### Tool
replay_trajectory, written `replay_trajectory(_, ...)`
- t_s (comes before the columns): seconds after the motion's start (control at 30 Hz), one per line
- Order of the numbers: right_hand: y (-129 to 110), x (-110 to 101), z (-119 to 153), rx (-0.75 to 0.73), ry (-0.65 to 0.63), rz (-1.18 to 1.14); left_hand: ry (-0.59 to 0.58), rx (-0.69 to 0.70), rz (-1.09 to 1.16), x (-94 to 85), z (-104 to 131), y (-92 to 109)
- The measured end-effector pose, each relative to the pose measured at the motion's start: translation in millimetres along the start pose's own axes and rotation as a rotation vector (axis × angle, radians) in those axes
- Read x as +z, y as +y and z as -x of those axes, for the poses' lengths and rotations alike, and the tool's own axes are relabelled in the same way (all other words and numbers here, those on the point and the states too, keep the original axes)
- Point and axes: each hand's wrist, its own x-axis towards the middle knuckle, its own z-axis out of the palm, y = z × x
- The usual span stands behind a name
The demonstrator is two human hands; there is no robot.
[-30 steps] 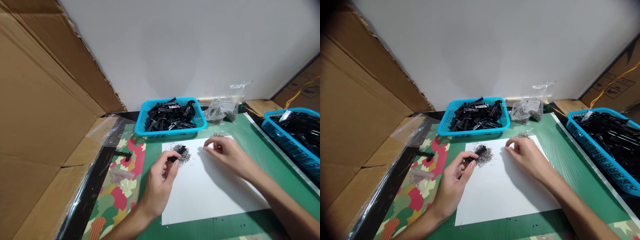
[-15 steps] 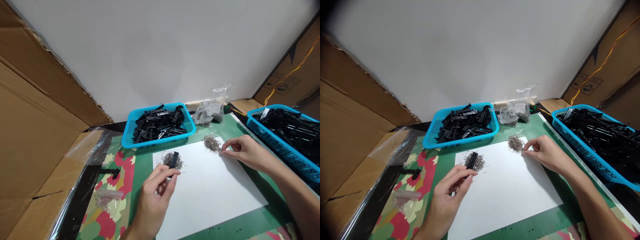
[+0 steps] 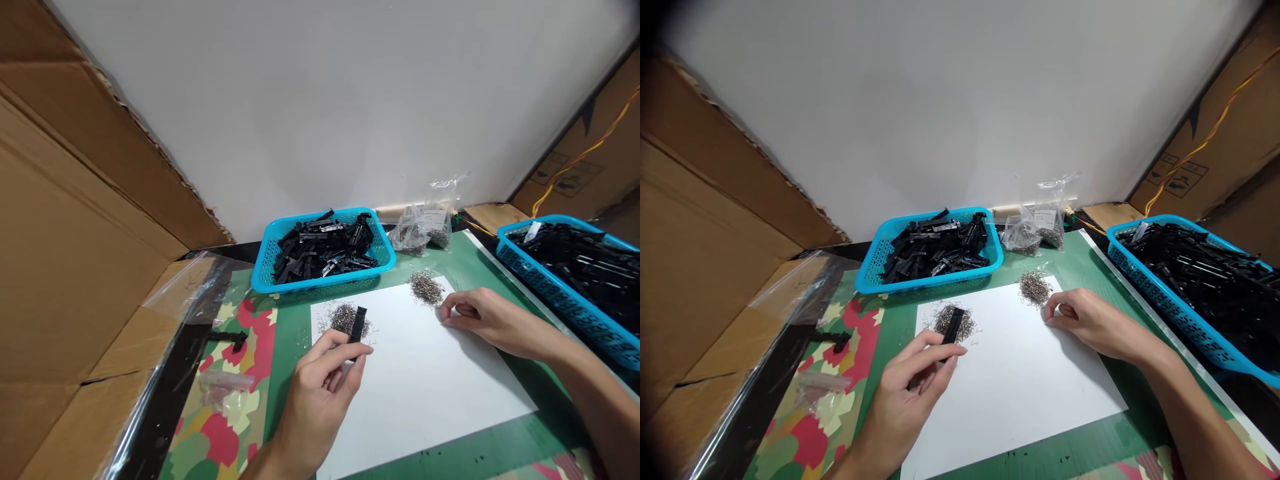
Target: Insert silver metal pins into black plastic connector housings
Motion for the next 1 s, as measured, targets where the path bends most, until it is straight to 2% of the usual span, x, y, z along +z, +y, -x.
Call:
replay_trajectory(0.17, -42, 22, 1, -0.063, -0.107, -0.367, -0.002, 0.053, 0.002, 1.6, 3, 1)
replay_trajectory(0.3, -70, 51, -5, -0.057, -0.264, -0.537, 0.058, 0.194, -0.103, 0.8, 7, -3)
replay_trajectory(0.43, -73, 72, -8, -0.033, -0.382, -0.726, 0.045, 0.343, -0.208, 1.1, 8, -7)
replay_trajectory(0.57, -69, 76, -11, 0.016, -0.467, -0.841, 0.038, 0.43, -0.26, 2.1, 8, -7)
replay_trajectory(0.7, -68, 73, -19, 0.048, -0.55, -0.911, -0.013, 0.353, -0.273, 1.2, 10, -2)
replay_trajectory(0.87, -68, 70, -29, 0.07, -0.549, -0.855, -0.116, 0.221, -0.308, 0.0, 11, 4)
replay_trajectory(0.93, -71, 73, -30, 0.055, -0.521, -0.795, -0.125, 0.172, -0.308, 0.6, 10, 6)
replay_trajectory(1.0, -76, 76, -28, 0.01, -0.428, -0.696, -0.099, 0.117, -0.307, 1.7, 9, 6)
